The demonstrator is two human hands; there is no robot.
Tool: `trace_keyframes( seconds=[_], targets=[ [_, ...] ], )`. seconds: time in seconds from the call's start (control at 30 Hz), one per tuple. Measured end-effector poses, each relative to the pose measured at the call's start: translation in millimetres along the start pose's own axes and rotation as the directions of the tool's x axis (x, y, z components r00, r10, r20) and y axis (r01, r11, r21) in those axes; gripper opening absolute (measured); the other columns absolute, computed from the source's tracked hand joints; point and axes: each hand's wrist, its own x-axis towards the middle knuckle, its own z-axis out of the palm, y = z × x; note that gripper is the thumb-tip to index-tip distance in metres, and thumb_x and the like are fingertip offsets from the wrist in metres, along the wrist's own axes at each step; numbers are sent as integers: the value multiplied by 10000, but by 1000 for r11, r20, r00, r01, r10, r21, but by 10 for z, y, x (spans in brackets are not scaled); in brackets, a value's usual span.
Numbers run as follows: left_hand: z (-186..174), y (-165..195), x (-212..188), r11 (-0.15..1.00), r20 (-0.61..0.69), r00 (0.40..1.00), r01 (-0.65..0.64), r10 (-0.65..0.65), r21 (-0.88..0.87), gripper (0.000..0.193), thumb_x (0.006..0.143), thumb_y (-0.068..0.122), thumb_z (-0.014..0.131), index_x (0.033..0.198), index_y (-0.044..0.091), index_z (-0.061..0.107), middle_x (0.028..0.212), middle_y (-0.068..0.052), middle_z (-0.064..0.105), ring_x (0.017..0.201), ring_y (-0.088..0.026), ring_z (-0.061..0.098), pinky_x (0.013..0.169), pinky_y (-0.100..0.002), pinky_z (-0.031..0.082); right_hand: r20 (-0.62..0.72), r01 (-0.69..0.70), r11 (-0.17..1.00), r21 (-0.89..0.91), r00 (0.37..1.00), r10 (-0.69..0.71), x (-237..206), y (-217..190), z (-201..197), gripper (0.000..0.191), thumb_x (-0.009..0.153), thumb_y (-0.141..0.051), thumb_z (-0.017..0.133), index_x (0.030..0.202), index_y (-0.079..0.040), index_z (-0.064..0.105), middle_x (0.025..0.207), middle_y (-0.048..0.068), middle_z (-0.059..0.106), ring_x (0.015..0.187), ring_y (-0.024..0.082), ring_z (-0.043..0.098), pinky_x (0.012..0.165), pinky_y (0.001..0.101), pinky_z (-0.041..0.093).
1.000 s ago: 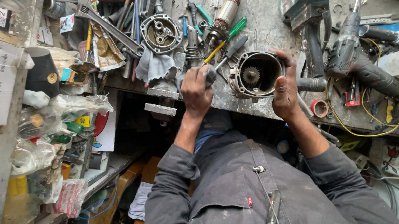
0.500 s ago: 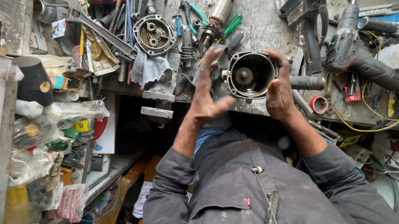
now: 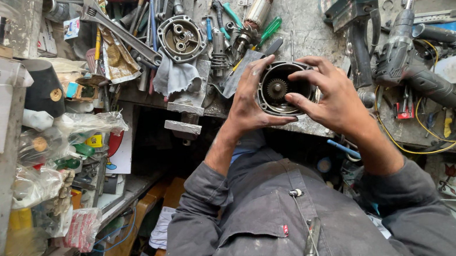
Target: The person works at a cluttered repair bench on the gearhead housing of a power tool. They pick up the housing, fit a gear assembly into it, tap and press parts into place with a hammer and by hand, turn the assembly over, and set it down among wrenches and other tools on the bench.
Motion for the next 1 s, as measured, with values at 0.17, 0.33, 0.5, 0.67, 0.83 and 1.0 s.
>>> trace_keyframes(
  seconds=[0.17,0.33,0.5,0.67,0.83,1.0],
  targets=[
    [14,30,-5,1000,-10,1000,-24,24,-3,1154,562,407,1015,1493,30,446,1424,-159,533,1373,-333,536,1201,-435,439,102,-19,997,-81,994,27,159,-114,49,437,800,-306,832,1131,-33,745,1348,187,601,1158,386,631,965,465,506],
    [3,33,-20,999,-33,999,-41,42,26,1116,559,423,1014,1449,31,466,1389,-154,552,1338,-331,559,1172,-436,447,93,-89,995,-54,991,94,137,-99,102,432,773,-367,841,986,-6,738,1311,182,628,1113,366,664,917,441,537],
    [-4,22,-37,1000,-17,999,-29,29,6,1116,556,439,1016,1442,40,466,1365,-143,570,1294,-321,594,1139,-425,472,125,-36,991,-126,991,51,80,-26,50,339,933,-351,747,851,-23,728,1379,195,624,1132,371,669,942,429,539],
    [59,12,-55,999,-23,999,-34,34,30,1129,558,437,1021,1452,48,452,1365,-132,577,1285,-314,602,1121,-428,472,138,8,974,-226,990,24,56,-51,0,286,992,-239,549,1055,-28,732,1384,166,607,1171,367,622,982,464,492],
    [96,4,-40,999,-29,999,-32,33,7,1121,564,425,1016,1454,47,449,1363,-131,573,1287,-312,600,1128,-430,472,154,173,891,-419,981,-118,94,-130,-40,275,829,-220,581,954,-71,775,1374,162,544,1236,355,536,1010,499,422],
    [68,1,-62,999,-41,999,-29,30,23,1124,548,428,1020,1443,45,457,1356,-134,575,1279,-315,595,1123,-431,462,206,85,948,-307,978,-21,123,-162,-38,272,836,-182,545,924,-11,738,1358,185,570,1240,363,542,1034,476,431]
  ],
)
